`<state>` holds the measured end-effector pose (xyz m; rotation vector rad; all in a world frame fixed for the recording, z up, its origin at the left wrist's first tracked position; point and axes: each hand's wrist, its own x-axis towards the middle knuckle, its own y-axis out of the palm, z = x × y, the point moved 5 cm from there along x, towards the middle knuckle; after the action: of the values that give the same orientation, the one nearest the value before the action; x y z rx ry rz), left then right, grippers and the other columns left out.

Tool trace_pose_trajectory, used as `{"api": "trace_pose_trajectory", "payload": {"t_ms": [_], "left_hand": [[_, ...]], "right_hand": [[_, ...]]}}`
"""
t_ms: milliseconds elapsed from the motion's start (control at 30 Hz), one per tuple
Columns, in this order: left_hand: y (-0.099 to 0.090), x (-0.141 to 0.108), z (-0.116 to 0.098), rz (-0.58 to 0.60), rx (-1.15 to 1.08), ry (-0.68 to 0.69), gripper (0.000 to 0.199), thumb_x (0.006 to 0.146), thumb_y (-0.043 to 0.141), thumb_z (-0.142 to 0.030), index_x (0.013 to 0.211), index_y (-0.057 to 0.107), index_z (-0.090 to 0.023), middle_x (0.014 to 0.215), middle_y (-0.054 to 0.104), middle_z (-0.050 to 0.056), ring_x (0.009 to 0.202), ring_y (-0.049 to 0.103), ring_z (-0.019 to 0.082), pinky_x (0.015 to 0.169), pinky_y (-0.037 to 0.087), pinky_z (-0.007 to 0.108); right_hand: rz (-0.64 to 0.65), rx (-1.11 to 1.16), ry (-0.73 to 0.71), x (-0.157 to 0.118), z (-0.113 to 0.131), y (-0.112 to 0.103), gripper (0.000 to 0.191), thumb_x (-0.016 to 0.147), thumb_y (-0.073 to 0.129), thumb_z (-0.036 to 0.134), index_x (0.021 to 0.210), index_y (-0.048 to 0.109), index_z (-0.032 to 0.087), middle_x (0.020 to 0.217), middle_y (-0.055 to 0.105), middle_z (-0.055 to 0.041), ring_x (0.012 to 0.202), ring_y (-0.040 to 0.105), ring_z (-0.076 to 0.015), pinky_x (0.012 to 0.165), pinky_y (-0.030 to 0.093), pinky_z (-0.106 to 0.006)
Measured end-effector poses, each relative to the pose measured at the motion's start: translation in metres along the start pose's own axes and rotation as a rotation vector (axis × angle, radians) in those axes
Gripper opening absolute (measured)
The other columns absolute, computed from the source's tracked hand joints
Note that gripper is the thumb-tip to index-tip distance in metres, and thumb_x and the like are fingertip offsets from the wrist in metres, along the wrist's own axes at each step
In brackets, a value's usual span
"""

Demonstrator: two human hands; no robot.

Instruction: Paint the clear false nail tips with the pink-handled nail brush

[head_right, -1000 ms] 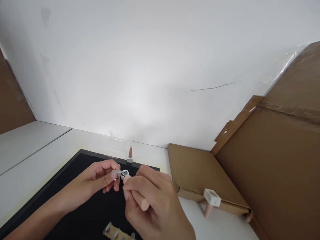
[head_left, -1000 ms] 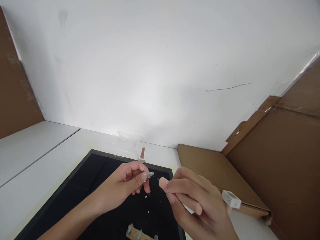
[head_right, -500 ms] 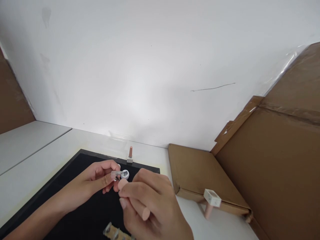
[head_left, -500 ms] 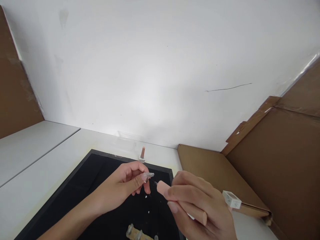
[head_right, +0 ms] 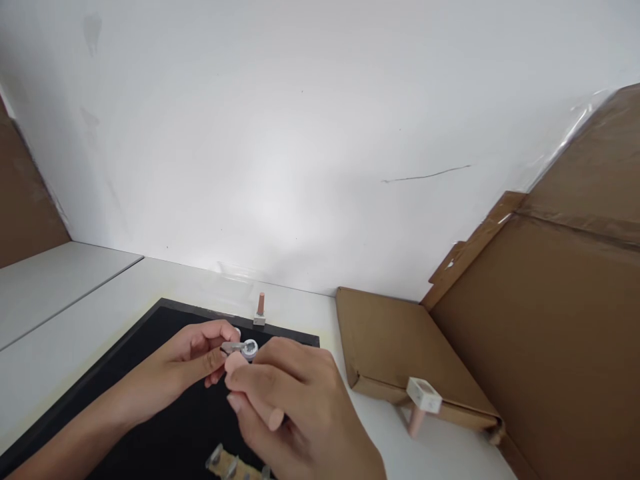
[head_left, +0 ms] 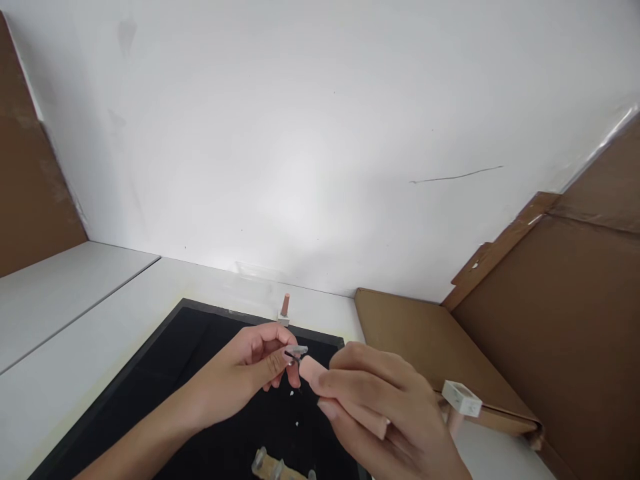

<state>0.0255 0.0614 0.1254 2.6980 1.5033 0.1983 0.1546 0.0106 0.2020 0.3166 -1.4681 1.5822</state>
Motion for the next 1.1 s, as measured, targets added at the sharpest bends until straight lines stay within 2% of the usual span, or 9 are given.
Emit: {"api": "trace_pose_trajectory", "payload": {"t_ms": [167, 267, 367, 500, 600, 733, 900, 1000, 1100], "left_hand": [[-0.0002, -0.0009, 0.0005, -0.005, 0.027, -0.016, 0.026, 0.087, 0.055, -0.042, 0.083, 0.056, -0.016, 0.069, 0.062, 0.000, 0.061, 0.048, 0.010, 0.058, 0.036, 0.023], [0.0000, -0.0009, 0.0009, 0.001, 0.020, -0.014, 0.025, 0.087, 0.056, -0.041, 0.082, 0.056, -0.016, 0.068, 0.061, -0.001, 0.059, 0.047, 0.009, 0.057, 0.036, 0.022], [0.0006, -0.0009, 0.0007, 0.004, 0.006, -0.005, 0.025, 0.086, 0.057, -0.041, 0.082, 0.056, -0.017, 0.068, 0.061, -0.001, 0.059, 0.048, 0.009, 0.057, 0.036, 0.022], [0.0003, -0.0012, 0.0000, 0.002, 0.018, -0.006, 0.026, 0.087, 0.055, -0.042, 0.083, 0.056, -0.016, 0.070, 0.062, 0.000, 0.061, 0.049, 0.010, 0.058, 0.037, 0.023], [0.0000, -0.0002, 0.0003, 0.007, 0.015, -0.009, 0.026, 0.087, 0.055, -0.042, 0.082, 0.055, -0.016, 0.069, 0.061, -0.001, 0.060, 0.048, 0.010, 0.057, 0.036, 0.023], [0.0002, 0.0007, 0.0014, 0.010, -0.006, 0.003, 0.025, 0.086, 0.057, -0.041, 0.083, 0.056, -0.017, 0.069, 0.061, -0.001, 0.060, 0.048, 0.010, 0.058, 0.036, 0.022], [0.0003, -0.0008, 0.0016, 0.013, 0.005, -0.006, 0.026, 0.087, 0.056, -0.042, 0.082, 0.055, -0.016, 0.069, 0.062, 0.000, 0.060, 0.048, 0.010, 0.058, 0.036, 0.023], [0.0005, -0.0010, 0.0007, 0.013, 0.008, -0.007, 0.025, 0.087, 0.055, -0.041, 0.082, 0.055, -0.016, 0.067, 0.061, -0.001, 0.059, 0.047, 0.009, 0.057, 0.036, 0.022], [0.0010, -0.0011, 0.0005, 0.011, 0.007, -0.006, 0.026, 0.086, 0.056, -0.042, 0.081, 0.055, -0.016, 0.068, 0.061, -0.001, 0.059, 0.047, 0.009, 0.057, 0.036, 0.022]], "right_hand": [[-0.050, -0.060, 0.018, -0.0017, -0.0028, -0.0009, 0.021, 0.077, 0.049, 0.001, 0.083, 0.056, 0.020, 0.055, 0.045, 0.0056, 0.047, 0.043, -0.0078, 0.044, 0.032, -0.020], [-0.072, 0.012, 0.003, -0.0002, 0.0007, -0.0025, 0.019, 0.078, 0.050, 0.003, 0.083, 0.057, 0.019, 0.060, 0.050, 0.0042, 0.050, 0.047, -0.0073, 0.046, 0.035, -0.019], [-0.022, 0.026, 0.000, 0.0004, 0.0029, 0.0000, 0.017, 0.080, 0.051, 0.004, 0.084, 0.056, 0.019, 0.063, 0.054, 0.0022, 0.052, 0.049, -0.0080, 0.047, 0.037, -0.020], [-0.046, -0.080, 0.020, 0.0001, 0.0025, -0.0010, 0.020, 0.078, 0.050, 0.001, 0.083, 0.056, 0.020, 0.057, 0.048, 0.0048, 0.048, 0.044, -0.0080, 0.044, 0.032, -0.020], [-0.076, -0.062, 0.013, 0.0002, 0.0036, -0.0037, 0.020, 0.078, 0.048, 0.001, 0.081, 0.055, 0.020, 0.058, 0.048, 0.0048, 0.048, 0.046, -0.0075, 0.045, 0.033, -0.020], [-0.005, -0.031, 0.009, 0.0009, 0.0040, 0.0005, 0.016, 0.081, 0.050, 0.004, 0.085, 0.055, 0.019, 0.065, 0.055, 0.0020, 0.052, 0.049, -0.0084, 0.048, 0.037, -0.021], [-0.042, -0.093, 0.044, 0.0017, 0.0036, 0.0006, 0.021, 0.079, 0.047, 0.001, 0.081, 0.052, 0.021, 0.056, 0.043, 0.0062, 0.048, 0.043, -0.0078, 0.044, 0.031, -0.020], [-0.036, -0.040, 0.011, 0.0014, 0.0060, -0.0005, 0.018, 0.081, 0.048, 0.003, 0.085, 0.054, 0.020, 0.061, 0.050, 0.0042, 0.051, 0.047, -0.0080, 0.046, 0.034, -0.020], [0.008, -0.038, 0.036, -0.0004, 0.0042, 0.0008, 0.019, 0.082, 0.049, 0.004, 0.090, 0.056, 0.020, 0.064, 0.054, 0.0027, 0.054, 0.050, -0.0090, 0.048, 0.036, -0.021]]}}
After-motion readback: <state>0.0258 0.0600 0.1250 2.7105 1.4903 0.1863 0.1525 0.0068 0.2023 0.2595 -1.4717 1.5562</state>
